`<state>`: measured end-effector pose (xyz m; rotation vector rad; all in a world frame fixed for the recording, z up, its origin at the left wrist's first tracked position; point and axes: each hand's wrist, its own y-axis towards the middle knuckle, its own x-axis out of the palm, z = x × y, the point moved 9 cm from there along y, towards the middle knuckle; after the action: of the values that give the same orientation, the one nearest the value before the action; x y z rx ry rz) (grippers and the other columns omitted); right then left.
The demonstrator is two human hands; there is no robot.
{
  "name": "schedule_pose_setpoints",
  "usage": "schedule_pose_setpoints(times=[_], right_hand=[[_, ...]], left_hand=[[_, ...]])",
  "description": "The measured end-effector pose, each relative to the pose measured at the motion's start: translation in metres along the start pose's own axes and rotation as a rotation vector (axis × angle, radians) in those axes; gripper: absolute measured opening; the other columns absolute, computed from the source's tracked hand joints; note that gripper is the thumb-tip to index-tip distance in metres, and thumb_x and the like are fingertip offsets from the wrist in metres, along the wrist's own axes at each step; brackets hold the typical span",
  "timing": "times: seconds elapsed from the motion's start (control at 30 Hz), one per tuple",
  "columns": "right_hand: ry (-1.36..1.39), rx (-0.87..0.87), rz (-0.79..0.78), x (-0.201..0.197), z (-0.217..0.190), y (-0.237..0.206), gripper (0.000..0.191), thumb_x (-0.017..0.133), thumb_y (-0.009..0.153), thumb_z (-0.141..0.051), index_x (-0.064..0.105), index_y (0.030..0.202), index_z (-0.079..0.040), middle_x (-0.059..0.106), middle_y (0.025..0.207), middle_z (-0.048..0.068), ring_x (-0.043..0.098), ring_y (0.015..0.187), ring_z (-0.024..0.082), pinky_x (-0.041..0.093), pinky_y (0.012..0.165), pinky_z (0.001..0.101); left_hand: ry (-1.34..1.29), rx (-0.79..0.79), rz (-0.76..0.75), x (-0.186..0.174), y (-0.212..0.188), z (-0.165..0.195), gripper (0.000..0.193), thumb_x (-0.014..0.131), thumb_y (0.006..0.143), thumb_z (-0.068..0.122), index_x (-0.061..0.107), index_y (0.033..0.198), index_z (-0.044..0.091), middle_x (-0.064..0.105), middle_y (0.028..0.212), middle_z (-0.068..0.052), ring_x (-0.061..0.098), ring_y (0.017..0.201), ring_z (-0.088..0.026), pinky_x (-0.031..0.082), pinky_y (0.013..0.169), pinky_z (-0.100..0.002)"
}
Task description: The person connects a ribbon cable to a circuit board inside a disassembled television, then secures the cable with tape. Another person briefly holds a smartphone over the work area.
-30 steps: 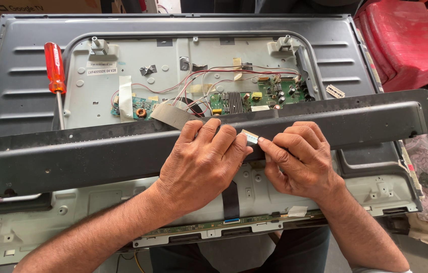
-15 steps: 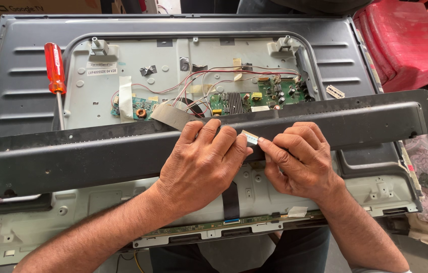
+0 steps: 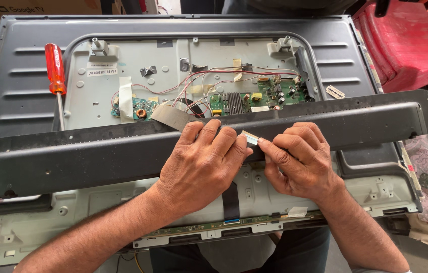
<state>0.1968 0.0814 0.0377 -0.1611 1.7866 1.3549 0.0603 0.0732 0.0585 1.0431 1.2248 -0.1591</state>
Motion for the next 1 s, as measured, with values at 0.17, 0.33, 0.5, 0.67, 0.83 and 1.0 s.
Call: schedule_pose_setpoints(times=[0.17,0.33,0.5,0.67,0.83,1.0], right_hand=[[0.005,0.001,-0.002,0.0007,-0.0005,0.0005,0.035,0.073,0.075,-0.002,0.076,0.110,-0.007,0.061,0.093,0.002,0.060,0.084,0.020,0.053,0.081,0.0396],[0.013,0.006,-0.004,0.0005,0.0004,-0.0005,0.034,0.073,0.076,-0.002,0.075,0.109,-0.007,0.061,0.093,0.002,0.061,0.083,0.020,0.053,0.081,0.0390],[0.014,0.011,-0.003,0.0021,0.0010,-0.0014,0.033,0.073,0.077,-0.002,0.076,0.109,-0.008,0.061,0.091,0.001,0.060,0.082,0.018,0.053,0.080,0.0380],[0.012,0.009,0.003,0.0010,0.0009,-0.0004,0.034,0.073,0.076,-0.001,0.076,0.109,-0.008,0.061,0.092,0.001,0.060,0.082,0.019,0.053,0.081,0.0384],[0.019,0.010,0.004,0.0001,-0.0009,0.0020,0.034,0.073,0.076,-0.001,0.076,0.109,-0.007,0.061,0.092,0.002,0.060,0.082,0.020,0.053,0.081,0.0389],[0.020,0.012,-0.002,-0.0011,-0.0015,0.0035,0.035,0.073,0.075,0.000,0.076,0.109,-0.007,0.061,0.092,0.002,0.061,0.082,0.020,0.053,0.081,0.0391]], left_hand=[[0.007,0.005,-0.003,-0.0001,-0.0005,0.0001,0.028,0.066,0.102,0.025,0.071,0.111,-0.001,0.058,0.093,-0.008,0.061,0.098,-0.025,0.047,0.085,-0.041],[0.009,0.008,-0.010,0.0007,-0.0007,0.0000,0.028,0.066,0.102,0.025,0.071,0.111,-0.001,0.058,0.092,-0.007,0.061,0.097,-0.024,0.047,0.084,-0.040],[0.011,0.014,-0.004,0.0000,-0.0004,0.0004,0.030,0.066,0.102,0.027,0.072,0.111,-0.001,0.058,0.093,-0.007,0.061,0.098,-0.025,0.047,0.084,-0.040],[0.009,0.015,-0.001,-0.0013,-0.0003,0.0001,0.033,0.067,0.102,0.028,0.072,0.112,-0.003,0.058,0.093,-0.008,0.061,0.099,-0.026,0.047,0.084,-0.040],[0.004,0.014,0.010,-0.0019,-0.0003,-0.0004,0.033,0.067,0.102,0.029,0.072,0.110,-0.003,0.059,0.093,-0.009,0.061,0.100,-0.026,0.047,0.084,-0.040],[0.008,0.016,0.005,-0.0012,-0.0007,-0.0001,0.033,0.067,0.102,0.029,0.072,0.110,-0.003,0.059,0.092,-0.009,0.061,0.099,-0.026,0.047,0.084,-0.040]])
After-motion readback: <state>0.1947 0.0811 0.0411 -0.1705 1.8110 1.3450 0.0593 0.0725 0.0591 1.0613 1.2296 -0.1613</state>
